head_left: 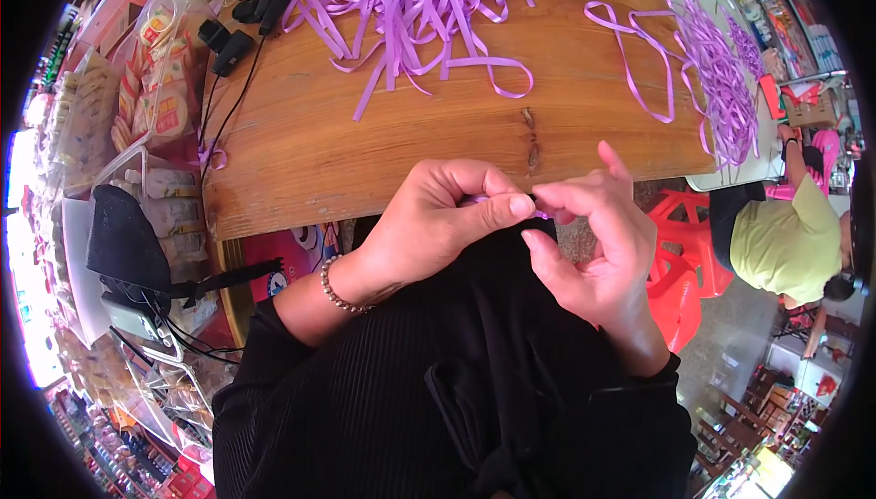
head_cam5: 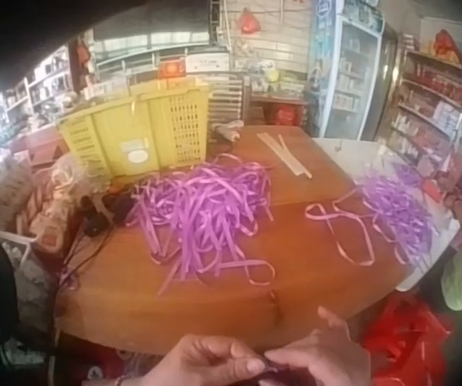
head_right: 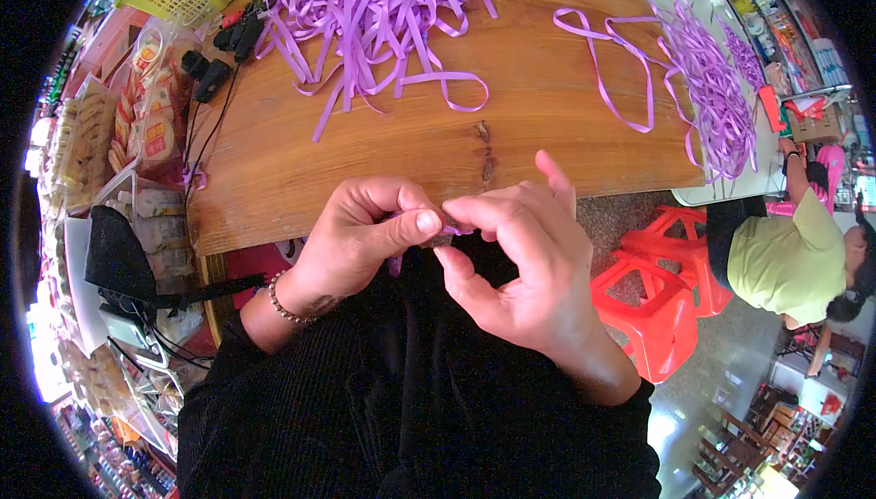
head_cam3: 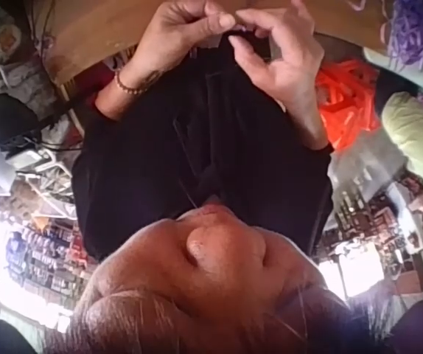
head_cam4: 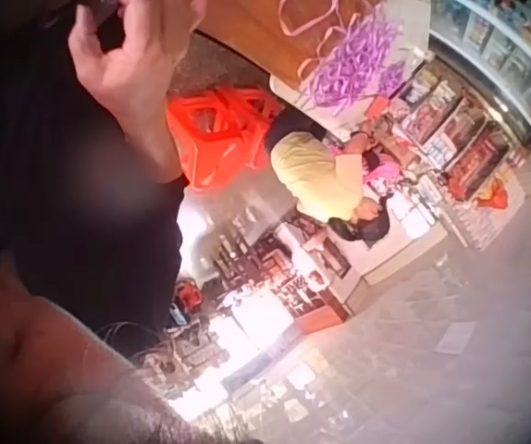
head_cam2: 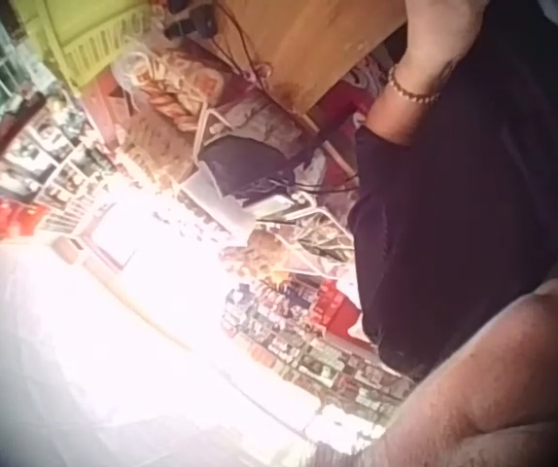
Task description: The person rolls a purple ribbon into a small coil by hand, secures the end, and repeats the process with new lengths of ribbon.
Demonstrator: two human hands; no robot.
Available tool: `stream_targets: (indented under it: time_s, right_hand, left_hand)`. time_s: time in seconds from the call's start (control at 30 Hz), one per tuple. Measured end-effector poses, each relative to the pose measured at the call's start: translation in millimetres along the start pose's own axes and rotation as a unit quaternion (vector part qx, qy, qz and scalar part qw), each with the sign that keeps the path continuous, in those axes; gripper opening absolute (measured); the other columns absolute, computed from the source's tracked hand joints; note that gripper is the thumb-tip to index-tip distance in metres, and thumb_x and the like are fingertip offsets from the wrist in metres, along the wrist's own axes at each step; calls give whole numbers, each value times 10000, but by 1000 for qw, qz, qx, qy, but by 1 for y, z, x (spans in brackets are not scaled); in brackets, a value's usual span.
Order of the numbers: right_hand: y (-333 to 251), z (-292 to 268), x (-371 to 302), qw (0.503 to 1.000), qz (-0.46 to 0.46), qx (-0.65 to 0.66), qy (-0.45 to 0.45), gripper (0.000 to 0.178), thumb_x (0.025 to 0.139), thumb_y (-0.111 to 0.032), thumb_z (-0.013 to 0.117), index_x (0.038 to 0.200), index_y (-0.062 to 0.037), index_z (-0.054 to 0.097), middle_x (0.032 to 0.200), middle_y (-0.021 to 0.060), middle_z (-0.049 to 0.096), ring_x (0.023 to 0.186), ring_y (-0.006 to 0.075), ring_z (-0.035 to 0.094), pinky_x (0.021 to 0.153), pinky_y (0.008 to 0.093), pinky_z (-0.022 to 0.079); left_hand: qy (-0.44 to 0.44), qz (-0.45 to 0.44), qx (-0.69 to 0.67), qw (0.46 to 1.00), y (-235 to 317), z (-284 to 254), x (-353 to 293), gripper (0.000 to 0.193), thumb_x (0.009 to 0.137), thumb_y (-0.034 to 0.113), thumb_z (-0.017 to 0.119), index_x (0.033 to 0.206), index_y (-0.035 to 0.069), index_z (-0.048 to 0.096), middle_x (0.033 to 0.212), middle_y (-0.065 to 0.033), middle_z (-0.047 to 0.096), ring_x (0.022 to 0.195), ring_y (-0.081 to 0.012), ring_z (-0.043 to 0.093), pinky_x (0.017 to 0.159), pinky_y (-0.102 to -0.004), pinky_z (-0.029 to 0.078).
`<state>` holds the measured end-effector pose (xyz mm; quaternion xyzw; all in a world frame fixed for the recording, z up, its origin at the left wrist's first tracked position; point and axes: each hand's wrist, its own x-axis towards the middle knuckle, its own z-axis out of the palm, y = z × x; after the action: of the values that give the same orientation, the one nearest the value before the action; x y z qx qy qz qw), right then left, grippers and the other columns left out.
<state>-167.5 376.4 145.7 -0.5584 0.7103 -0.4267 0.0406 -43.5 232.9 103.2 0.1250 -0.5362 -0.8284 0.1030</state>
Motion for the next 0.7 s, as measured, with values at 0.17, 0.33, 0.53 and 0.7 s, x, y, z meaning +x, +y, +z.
stream_targets:
  time_s: [0.17,0.33,0.53,0.7]
  right_hand:
    - [5,4,-1,996,-69,-35,38,154,702,28,674,810,-53,600,686,21,600,605,160,573,1040,486,357]
    - [3,-1,1,999,-37,-39,-2,113,706,14,634,762,-58,570,653,12,565,584,159,546,1026,495,370]
    - [11,-8,-8,995,53,74,-50,106,721,-11,615,814,-54,589,673,0,561,629,132,542,1067,503,317]
    - [10,-10,-8,994,65,93,-11,288,704,-35,693,985,-57,633,776,10,611,710,143,576,1071,494,306]
  left_hand:
    - [-15,-31,82,996,12,2,-2,177,905,181,677,838,17,679,753,35,622,655,-21,483,556,-193,379]
    - [13,27,55,998,-1,6,-5,130,898,135,682,851,15,669,735,42,614,657,-8,474,561,-179,365]
    - [-1,-25,52,998,8,5,-1,162,918,173,660,865,20,660,760,25,629,661,-15,492,557,-175,380]
    - [18,-27,24,999,7,6,2,174,925,181,661,884,11,674,718,89,534,654,1,402,567,-188,335]
